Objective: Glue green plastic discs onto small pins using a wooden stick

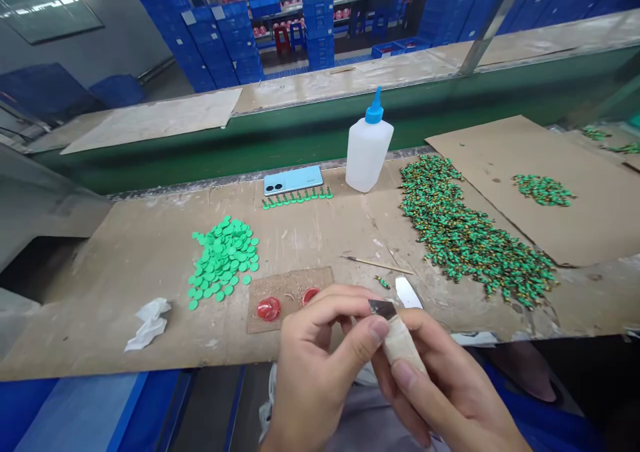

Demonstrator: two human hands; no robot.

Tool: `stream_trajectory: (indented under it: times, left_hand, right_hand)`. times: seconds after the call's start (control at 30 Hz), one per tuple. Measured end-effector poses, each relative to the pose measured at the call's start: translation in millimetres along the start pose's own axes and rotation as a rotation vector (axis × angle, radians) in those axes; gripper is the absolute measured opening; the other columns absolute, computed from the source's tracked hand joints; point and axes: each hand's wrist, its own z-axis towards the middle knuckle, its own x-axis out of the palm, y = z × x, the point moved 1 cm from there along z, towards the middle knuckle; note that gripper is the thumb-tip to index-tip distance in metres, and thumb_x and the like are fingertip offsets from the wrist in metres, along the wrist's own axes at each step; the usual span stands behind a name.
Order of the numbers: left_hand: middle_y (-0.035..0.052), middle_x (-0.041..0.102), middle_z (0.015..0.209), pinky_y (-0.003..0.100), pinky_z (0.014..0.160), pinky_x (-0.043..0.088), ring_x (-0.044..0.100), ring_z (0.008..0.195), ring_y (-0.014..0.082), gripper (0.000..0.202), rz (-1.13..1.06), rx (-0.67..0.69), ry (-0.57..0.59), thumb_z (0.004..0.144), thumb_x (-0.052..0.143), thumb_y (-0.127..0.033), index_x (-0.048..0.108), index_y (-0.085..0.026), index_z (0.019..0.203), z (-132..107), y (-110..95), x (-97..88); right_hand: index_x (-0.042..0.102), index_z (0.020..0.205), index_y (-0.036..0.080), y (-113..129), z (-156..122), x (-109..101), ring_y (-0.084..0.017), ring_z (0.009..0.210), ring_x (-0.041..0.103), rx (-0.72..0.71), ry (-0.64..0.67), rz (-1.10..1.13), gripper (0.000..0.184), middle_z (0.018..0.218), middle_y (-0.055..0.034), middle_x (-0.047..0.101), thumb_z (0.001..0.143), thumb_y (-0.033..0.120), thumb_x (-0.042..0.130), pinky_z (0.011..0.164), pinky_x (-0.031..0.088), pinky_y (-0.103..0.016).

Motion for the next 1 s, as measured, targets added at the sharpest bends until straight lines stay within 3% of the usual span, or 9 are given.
stream_trajectory:
  times: [0.2, 0.4, 0.53, 0.73, 0.87, 1.0]
  left_hand:
    - [0.0018, 0.078, 0.092, 0.02, 0.079, 0.057, 0.071, 0.087, 0.0131, 0.009, -0.035, 0.0, -0.02, 0.089, 0.082, -0.024, 0.081, -0.022, 0.08, -7.0, 3.4, -2.0]
    - [0.0004, 0.077, 0.094, 0.015, 0.071, 0.056, 0.07, 0.085, 0.0101, 0.007, -0.24, -0.022, -0.061, 0.088, 0.086, -0.026, 0.082, -0.025, 0.082, -11.0, 15.5, 4.4]
    - [0.0002, 0.078, 0.093, 0.014, 0.072, 0.056, 0.071, 0.088, 0.0097, 0.007, -0.339, 0.038, -0.072, 0.085, 0.089, -0.029, 0.084, -0.026, 0.082, -10.3, 22.7, 9.5]
    - [-0.0019, 0.076, 0.088, 0.013, 0.075, 0.056, 0.07, 0.083, 0.0075, 0.006, -0.413, 0.18, -0.034, 0.086, 0.089, -0.034, 0.085, -0.029, 0.085, -11.1, 30.9, 13.1]
    - [-0.0022, 0.077, 0.088, 0.02, 0.074, 0.055, 0.067, 0.078, 0.0099, 0.005, -0.483, 0.21, 0.056, 0.085, 0.089, -0.033, 0.085, -0.033, 0.087, -11.2, 36.6, 10.3]
    - [-0.0008, 0.077, 0.09, 0.029, 0.074, 0.055, 0.065, 0.075, 0.0143, 0.007, -0.393, 0.199, 0.065, 0.086, 0.088, -0.032, 0.084, -0.037, 0.089, -9.5, 38.3, 2.8]
  right_hand:
    - [0.063, 0.12, 0.028, -9.0, -6.7, 3.9, -0.007, 0.049, 0.04, -0.174, -0.11, -0.229, 0.028, 0.078, 0.0014, 0.06, 0.107, 0.052, 0.056, 0.044, 0.031, -0.022]
    - [0.059, 0.132, 0.032, -20.1, -2.1, 6.1, -0.012, 0.067, 0.068, -0.539, -0.216, -0.579, 0.023, 0.089, 0.0007, 0.072, 0.11, 0.031, 0.051, 0.065, 0.057, -0.019]
    - [0.056, 0.138, 0.026, -24.9, 2.3, -1.9, -0.015, 0.086, 0.079, -0.726, -0.263, -0.866, 0.033, 0.11, -0.0049, 0.079, 0.106, 0.018, 0.055, 0.078, 0.062, -0.017]
    - [0.058, 0.134, 0.014, -11.3, 6.8, -11.2, -0.014, 0.098, 0.078, -1.092, -0.214, -1.082, 0.044, 0.107, -0.0084, 0.078, 0.094, -0.003, 0.053, 0.082, 0.061, -0.017]
    - [0.067, 0.125, 0.017, -5.8, 2.5, -14.5, -0.016, 0.096, 0.077, -1.135, -0.213, -1.178, 0.04, 0.109, -0.0081, 0.078, 0.093, -0.004, 0.055, 0.079, 0.063, -0.023]
    - [0.068, 0.137, 0.034, -5.6, -4.9, -15.6, -0.021, 0.085, 0.076, -0.965, -0.195, -1.054, 0.05, 0.111, -0.0044, 0.08, 0.095, 0.007, 0.064, 0.067, 0.062, -0.031]
